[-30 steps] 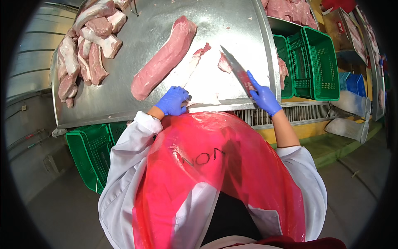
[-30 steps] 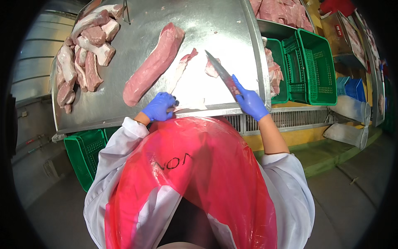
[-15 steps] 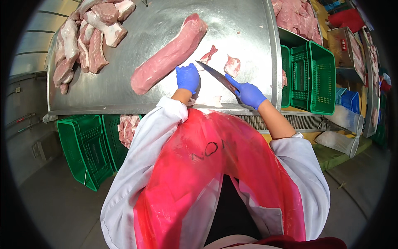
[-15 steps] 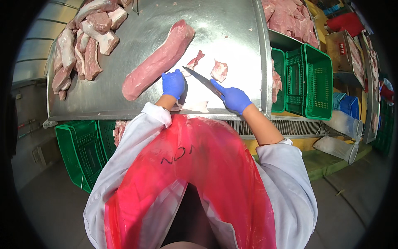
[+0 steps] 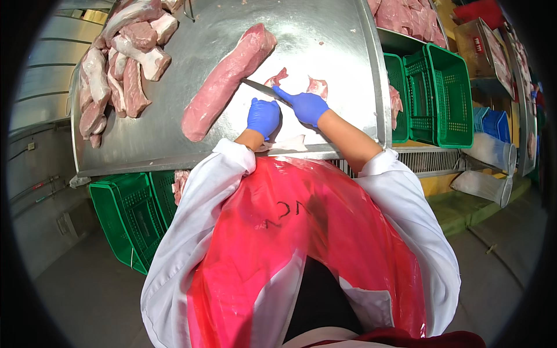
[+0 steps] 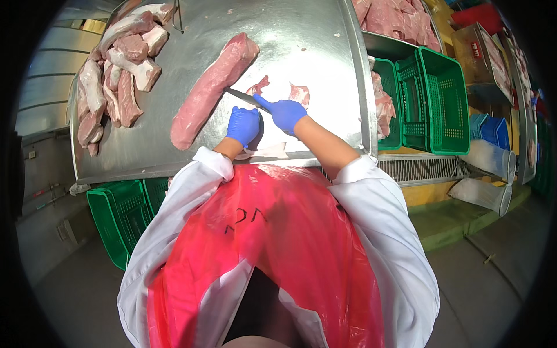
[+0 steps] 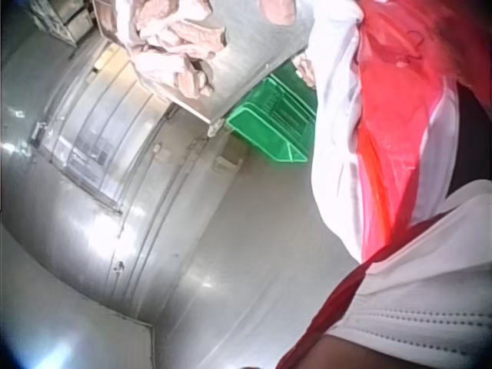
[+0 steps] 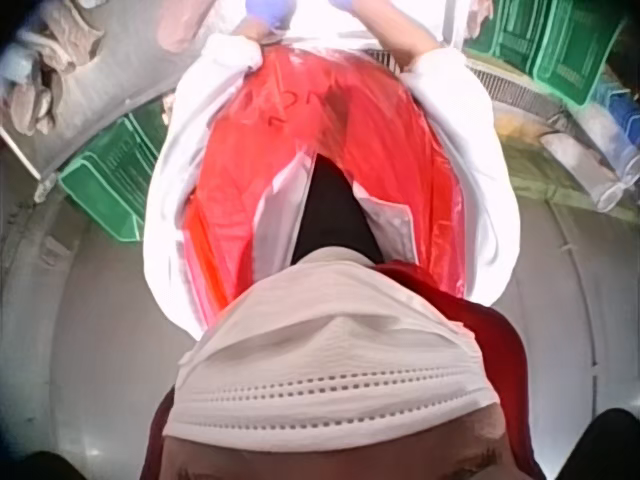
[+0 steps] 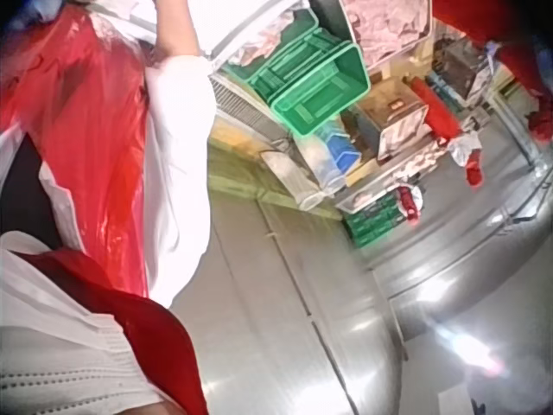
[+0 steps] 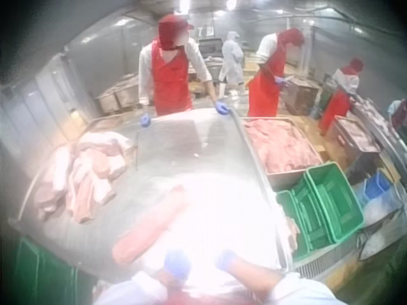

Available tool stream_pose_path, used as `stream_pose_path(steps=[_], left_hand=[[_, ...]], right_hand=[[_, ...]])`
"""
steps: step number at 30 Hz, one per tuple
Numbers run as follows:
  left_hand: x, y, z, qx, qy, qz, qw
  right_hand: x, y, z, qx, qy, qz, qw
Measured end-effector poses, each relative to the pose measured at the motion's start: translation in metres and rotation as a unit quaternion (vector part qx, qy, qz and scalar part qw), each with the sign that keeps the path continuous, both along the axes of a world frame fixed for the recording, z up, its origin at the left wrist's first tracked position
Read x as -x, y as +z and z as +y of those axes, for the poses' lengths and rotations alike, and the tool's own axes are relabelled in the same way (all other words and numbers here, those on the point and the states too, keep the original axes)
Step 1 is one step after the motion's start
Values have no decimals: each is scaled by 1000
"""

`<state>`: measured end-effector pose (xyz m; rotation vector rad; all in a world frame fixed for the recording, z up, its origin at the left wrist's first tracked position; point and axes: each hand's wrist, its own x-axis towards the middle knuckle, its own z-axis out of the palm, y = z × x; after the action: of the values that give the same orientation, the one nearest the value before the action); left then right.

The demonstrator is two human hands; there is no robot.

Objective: The person trims fat and sinew from large cuts of pork using a knife on a stainless steel table. They repeatedly slice off layers of fat and place the trimmed pieces into a green crate while continuing to work on the main cut.

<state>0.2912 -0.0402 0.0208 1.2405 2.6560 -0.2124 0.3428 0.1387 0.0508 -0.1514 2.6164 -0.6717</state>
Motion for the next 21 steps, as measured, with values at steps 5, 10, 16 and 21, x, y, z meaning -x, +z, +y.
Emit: stream_pose_path(steps=[5, 10, 16, 21], left_hand=[[-23, 18, 5, 23, -103, -20, 994], [25, -4, -29, 15, -1, 56, 998], [74, 30, -66, -116, 116, 51, 985], [39, 197, -15, -327, 37, -76, 941]], right_hand=[[-4, -17, 7, 19, 6, 22, 1000], [-37, 19, 32, -37, 21, -43, 998], [-87, 9, 63, -22, 14, -28, 999], [-136, 8, 95, 116, -86, 12, 989]])
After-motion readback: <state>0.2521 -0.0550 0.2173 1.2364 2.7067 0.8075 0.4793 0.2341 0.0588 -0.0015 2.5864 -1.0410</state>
